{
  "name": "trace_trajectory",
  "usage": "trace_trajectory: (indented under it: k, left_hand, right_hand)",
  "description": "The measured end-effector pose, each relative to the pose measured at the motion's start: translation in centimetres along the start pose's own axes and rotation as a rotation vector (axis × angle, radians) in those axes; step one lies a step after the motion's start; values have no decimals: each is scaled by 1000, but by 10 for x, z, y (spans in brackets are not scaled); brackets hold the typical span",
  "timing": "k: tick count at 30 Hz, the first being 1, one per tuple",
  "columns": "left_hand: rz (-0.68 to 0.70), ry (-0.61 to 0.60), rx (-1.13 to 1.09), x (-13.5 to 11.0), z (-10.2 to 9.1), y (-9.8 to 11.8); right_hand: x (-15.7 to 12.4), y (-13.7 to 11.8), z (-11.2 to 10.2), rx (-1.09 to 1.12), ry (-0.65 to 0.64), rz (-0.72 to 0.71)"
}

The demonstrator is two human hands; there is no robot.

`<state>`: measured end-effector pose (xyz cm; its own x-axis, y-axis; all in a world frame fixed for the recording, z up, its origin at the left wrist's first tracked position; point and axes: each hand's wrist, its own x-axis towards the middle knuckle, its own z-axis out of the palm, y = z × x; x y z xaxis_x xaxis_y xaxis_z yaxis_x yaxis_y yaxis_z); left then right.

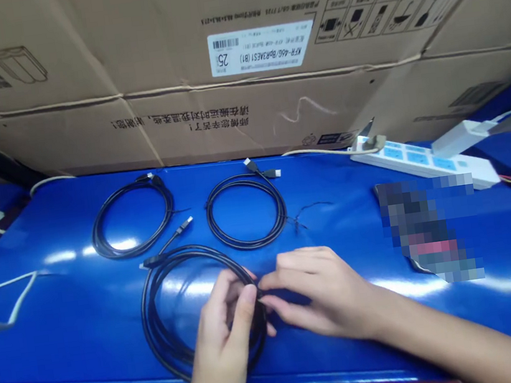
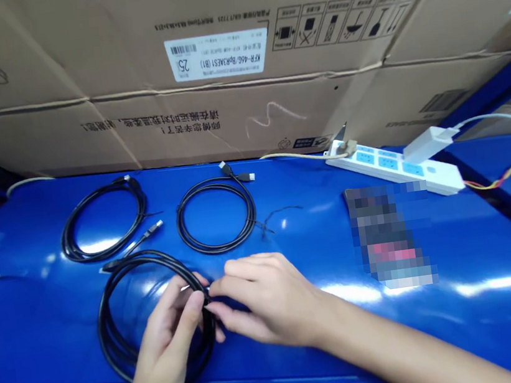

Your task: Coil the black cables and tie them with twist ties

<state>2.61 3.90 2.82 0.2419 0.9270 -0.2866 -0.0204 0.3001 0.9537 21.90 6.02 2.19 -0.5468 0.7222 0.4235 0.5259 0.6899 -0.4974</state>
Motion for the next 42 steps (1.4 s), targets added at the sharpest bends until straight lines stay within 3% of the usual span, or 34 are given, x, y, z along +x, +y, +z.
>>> trace_trajectory:
  k: [5, 11, 14, 20, 28, 35, 42]
  left_hand:
    - [12, -30, 26, 0, -2, -2]
    - [0, -55, 33, -1, -4, -1]
    - [-1, -59, 41, -1, -4, -2]
    - [11, -36, 28, -1, -5, -6]
    - [12, -52, 57, 1, -4, -3]
    - [-24, -76, 16, -1, -5, 0]
    - [-28, -5, -20, -1, -2, 1]
  right_hand:
    - [4, -5, 0, 118, -6, 54]
    - [13, -11, -4, 730, -157, 508]
    - [16, -8, -5, 966, -226, 639]
    - [16, 2, -3, 988, -198, 737]
    - [16, 7, -6, 1259, -193, 855]
    - [12, 8, 1, 1133, -167, 784]
    - [6, 11, 5, 584, 35, 290]
